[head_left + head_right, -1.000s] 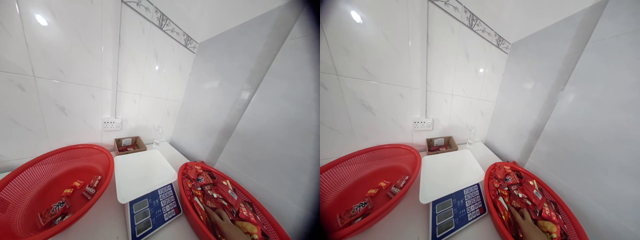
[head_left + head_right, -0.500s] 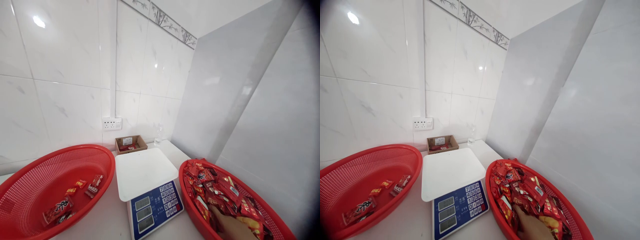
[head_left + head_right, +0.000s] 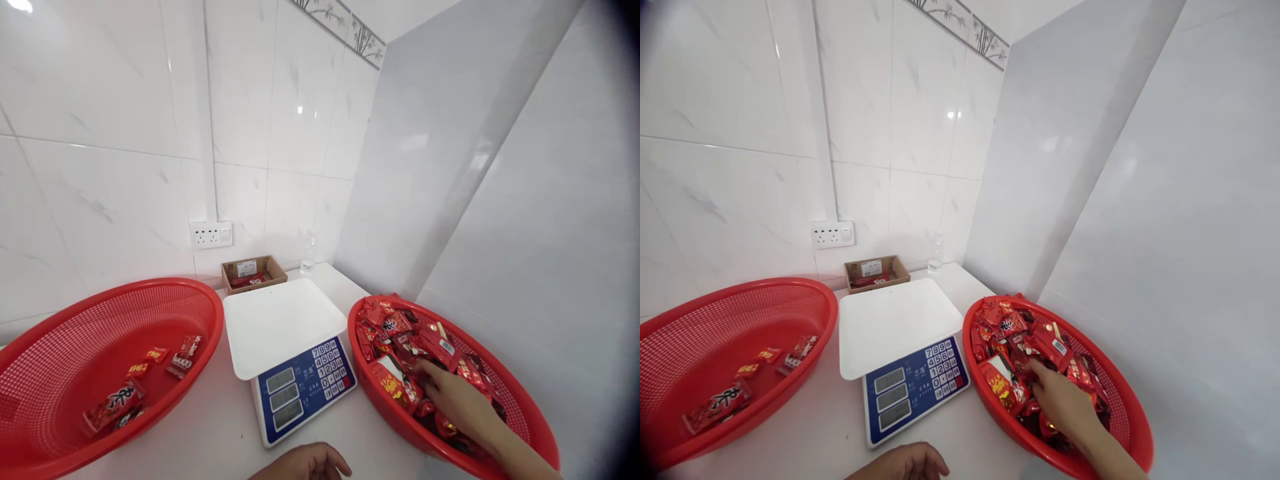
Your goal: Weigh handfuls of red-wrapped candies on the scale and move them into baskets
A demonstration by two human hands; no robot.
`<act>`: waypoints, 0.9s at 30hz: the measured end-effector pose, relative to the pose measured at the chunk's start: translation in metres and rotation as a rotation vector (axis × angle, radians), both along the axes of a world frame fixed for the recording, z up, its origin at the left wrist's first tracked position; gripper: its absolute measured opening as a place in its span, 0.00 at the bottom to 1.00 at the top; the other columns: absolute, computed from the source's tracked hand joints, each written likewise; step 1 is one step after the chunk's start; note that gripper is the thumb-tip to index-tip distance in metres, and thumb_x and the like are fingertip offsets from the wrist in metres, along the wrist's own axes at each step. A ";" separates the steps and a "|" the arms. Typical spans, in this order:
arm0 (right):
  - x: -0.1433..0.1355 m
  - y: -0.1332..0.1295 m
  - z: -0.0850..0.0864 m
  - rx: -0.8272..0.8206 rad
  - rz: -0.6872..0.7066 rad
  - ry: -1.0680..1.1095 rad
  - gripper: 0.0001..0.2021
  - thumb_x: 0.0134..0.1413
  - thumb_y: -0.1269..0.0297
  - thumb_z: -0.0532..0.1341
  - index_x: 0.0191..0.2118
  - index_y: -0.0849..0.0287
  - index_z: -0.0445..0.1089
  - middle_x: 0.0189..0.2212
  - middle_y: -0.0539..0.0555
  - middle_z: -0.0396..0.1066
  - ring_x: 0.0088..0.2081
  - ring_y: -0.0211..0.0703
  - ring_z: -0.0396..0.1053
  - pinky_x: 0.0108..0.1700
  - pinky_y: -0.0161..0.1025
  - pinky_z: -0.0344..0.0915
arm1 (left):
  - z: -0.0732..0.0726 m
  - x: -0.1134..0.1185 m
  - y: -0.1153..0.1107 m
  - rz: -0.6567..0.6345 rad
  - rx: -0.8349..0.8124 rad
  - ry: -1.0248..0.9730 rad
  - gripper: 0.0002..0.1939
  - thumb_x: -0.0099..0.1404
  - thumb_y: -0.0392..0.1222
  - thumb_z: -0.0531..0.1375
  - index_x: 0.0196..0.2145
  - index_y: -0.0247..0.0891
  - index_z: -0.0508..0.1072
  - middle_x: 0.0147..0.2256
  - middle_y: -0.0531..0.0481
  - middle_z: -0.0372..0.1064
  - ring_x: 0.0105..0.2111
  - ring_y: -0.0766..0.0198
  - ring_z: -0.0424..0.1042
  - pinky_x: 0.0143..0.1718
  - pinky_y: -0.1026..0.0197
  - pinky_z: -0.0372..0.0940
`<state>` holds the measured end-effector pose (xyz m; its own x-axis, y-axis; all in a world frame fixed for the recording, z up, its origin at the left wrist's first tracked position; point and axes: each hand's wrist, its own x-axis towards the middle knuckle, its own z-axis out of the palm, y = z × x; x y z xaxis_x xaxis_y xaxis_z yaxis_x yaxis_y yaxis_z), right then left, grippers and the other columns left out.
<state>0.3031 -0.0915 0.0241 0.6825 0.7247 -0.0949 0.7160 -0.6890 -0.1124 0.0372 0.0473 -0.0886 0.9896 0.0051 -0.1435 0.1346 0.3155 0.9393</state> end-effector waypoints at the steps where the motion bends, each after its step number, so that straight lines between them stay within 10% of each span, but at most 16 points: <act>1: 0.002 0.000 0.001 0.017 -0.007 0.012 0.16 0.54 0.67 0.44 0.44 0.53 0.64 0.40 0.55 0.73 0.40 0.50 0.71 0.35 0.40 0.61 | 0.002 -0.001 -0.001 0.008 -0.004 -0.004 0.28 0.46 0.54 0.66 0.42 0.38 0.68 0.35 0.48 0.68 0.34 0.66 0.68 0.40 0.61 0.59; 9: 0.009 0.000 0.012 0.129 -0.040 -0.028 0.13 0.54 0.63 0.46 0.43 0.54 0.62 0.35 0.52 0.74 0.38 0.48 0.71 0.35 0.39 0.61 | 0.027 -0.012 -0.004 0.024 -0.043 -0.020 0.24 0.50 0.48 0.65 0.43 0.35 0.66 0.36 0.48 0.68 0.33 0.68 0.67 0.37 0.63 0.58; 27: 0.012 0.019 0.037 0.426 0.023 -0.306 0.14 0.56 0.60 0.46 0.41 0.52 0.66 0.43 0.53 0.70 0.40 0.48 0.69 0.37 0.42 0.63 | 0.029 -0.010 -0.004 0.016 -0.072 0.014 0.24 0.50 0.46 0.65 0.43 0.35 0.66 0.36 0.48 0.67 0.34 0.69 0.66 0.38 0.63 0.58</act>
<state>0.3150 -0.0728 0.0607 0.6162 0.6708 0.4127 0.7745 -0.6113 -0.1627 0.0274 0.0437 -0.0593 0.9874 0.0095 -0.1581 0.1423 0.3846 0.9120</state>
